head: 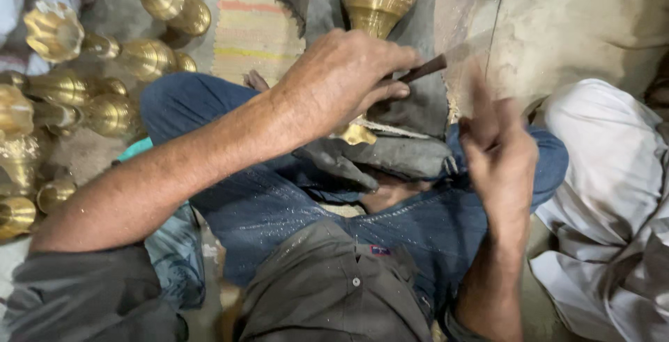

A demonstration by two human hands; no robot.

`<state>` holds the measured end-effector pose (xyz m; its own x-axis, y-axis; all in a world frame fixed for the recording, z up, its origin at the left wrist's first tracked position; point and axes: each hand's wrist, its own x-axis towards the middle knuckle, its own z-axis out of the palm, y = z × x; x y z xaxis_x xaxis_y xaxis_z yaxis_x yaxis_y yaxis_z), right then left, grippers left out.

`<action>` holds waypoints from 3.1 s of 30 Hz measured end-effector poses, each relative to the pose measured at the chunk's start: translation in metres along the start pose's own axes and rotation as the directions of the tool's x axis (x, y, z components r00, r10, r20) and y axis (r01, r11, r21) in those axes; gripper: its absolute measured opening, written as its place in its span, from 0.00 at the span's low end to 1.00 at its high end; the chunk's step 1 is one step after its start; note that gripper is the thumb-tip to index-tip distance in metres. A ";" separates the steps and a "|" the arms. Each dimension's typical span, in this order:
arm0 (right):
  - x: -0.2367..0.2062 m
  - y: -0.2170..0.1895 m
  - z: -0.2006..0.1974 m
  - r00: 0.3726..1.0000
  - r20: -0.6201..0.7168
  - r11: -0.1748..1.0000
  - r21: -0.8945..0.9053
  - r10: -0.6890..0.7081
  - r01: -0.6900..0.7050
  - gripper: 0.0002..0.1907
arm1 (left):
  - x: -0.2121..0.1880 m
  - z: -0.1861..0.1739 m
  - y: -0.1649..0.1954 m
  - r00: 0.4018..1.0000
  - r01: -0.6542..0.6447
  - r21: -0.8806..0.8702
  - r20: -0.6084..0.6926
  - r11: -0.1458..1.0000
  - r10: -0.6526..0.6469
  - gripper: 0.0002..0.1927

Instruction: The person sits cross-legged on the floor with a brass vase held against a sandbag on their lap. They hold a chisel against the vase's surface and repeatedly strike it with a wooden mallet, repositioning the chisel around the vase's fluted base as they work.

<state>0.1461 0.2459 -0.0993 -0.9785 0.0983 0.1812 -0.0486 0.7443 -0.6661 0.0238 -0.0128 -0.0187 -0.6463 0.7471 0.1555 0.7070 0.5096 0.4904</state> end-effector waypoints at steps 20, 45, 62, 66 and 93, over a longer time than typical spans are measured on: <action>0.010 -0.035 -0.013 0.982 -0.071 0.974 0.156 0.177 -0.164 0.19 | -0.017 -0.010 -0.012 0.987 -0.111 -0.155 -0.129 0.982 0.091 0.19; 0.025 -0.047 -0.027 0.990 -0.127 0.993 0.105 0.061 -0.048 0.15 | -0.022 -0.014 -0.016 0.994 -0.003 -0.235 -0.107 0.972 -0.023 0.18; 0.024 -0.043 -0.028 0.999 -0.020 0.995 -0.095 0.028 -0.030 0.14 | -0.023 -0.012 -0.022 0.986 -0.106 -0.226 -0.152 0.968 0.073 0.17; 0.025 -0.049 -0.023 0.992 -0.118 0.974 0.227 0.040 -0.012 0.14 | -0.022 -0.013 -0.022 0.989 -0.094 -0.205 -0.128 0.974 0.069 0.17; 0.025 -0.063 -0.019 0.951 -0.100 0.852 0.477 0.294 -0.213 0.09 | -0.040 -0.001 -0.038 0.976 -0.126 -0.357 -0.210 0.925 0.052 0.20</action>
<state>0.1287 0.2143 -0.0389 -0.9243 0.3784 0.0490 0.0716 0.2982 -0.9518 0.0227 -0.0624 -0.0426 -0.6548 0.6660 0.3574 0.6331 0.2250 0.7406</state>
